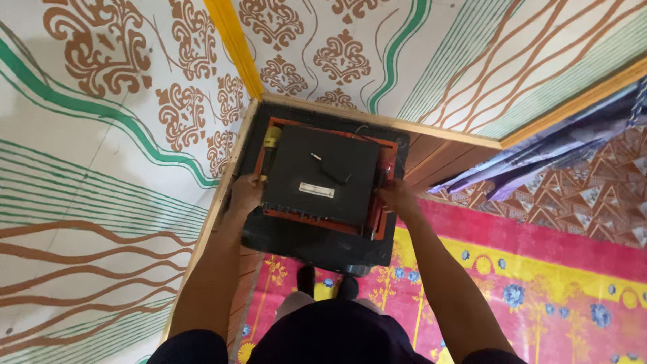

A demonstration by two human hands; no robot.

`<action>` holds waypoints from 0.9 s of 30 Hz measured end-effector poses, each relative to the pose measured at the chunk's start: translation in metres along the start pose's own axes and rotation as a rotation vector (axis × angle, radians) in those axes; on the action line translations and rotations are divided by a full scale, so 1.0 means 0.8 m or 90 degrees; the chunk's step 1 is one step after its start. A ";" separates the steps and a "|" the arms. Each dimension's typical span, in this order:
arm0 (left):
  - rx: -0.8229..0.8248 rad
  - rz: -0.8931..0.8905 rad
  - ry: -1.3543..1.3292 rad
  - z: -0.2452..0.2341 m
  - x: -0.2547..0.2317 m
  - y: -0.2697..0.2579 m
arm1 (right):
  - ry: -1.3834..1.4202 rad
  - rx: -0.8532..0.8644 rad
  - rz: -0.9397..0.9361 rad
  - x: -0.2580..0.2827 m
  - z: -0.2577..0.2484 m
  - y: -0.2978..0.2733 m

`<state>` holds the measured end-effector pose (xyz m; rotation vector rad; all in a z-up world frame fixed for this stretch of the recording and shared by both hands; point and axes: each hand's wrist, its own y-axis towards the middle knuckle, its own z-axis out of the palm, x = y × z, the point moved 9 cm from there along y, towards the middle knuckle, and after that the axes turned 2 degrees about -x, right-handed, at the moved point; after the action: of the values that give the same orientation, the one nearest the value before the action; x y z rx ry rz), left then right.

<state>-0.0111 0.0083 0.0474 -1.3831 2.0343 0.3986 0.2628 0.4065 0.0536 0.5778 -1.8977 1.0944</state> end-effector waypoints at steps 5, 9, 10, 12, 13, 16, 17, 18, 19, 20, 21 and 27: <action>0.009 -0.024 -0.108 -0.012 -0.019 -0.008 | -0.094 -0.073 0.055 0.003 -0.005 -0.004; -0.011 0.027 -0.100 -0.017 -0.027 -0.007 | -0.101 -0.081 0.049 0.019 -0.004 -0.021; 0.024 -0.021 -0.079 -0.009 -0.016 -0.006 | -0.102 -0.083 0.049 0.020 -0.007 -0.026; 0.039 -0.018 -0.036 -0.004 -0.008 -0.002 | -0.137 -0.099 0.003 0.028 -0.009 -0.030; 0.055 -0.015 0.007 0.000 -0.006 0.000 | -0.137 -0.100 0.003 0.027 -0.009 -0.027; 0.048 -0.005 -0.023 -0.011 -0.020 -0.001 | -0.083 -0.108 0.087 0.001 -0.013 -0.008; 0.049 -0.004 -0.023 -0.020 -0.030 -0.006 | -0.472 -0.121 -0.188 0.047 -0.006 -0.006; 0.064 -0.068 -0.064 -0.026 -0.032 -0.013 | -0.856 -0.117 -0.472 0.072 0.030 -0.023; 0.079 -0.130 -0.105 -0.033 -0.035 -0.020 | -0.856 -0.118 -0.473 0.075 0.031 -0.022; 0.078 -0.128 -0.106 -0.041 -0.045 -0.023 | -0.577 -0.238 -0.322 0.080 -0.011 -0.018; 0.069 -0.150 -0.109 -0.048 -0.048 -0.026 | -0.294 -0.332 -0.165 0.067 -0.046 -0.022; -0.131 0.082 -0.095 -0.073 -0.073 -0.006 | -0.336 -0.228 -0.394 0.213 0.027 -0.084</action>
<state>-0.0122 0.0145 0.1299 -1.3002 2.0081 0.7639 0.2108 0.3569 0.2237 1.2219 -2.0606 0.2002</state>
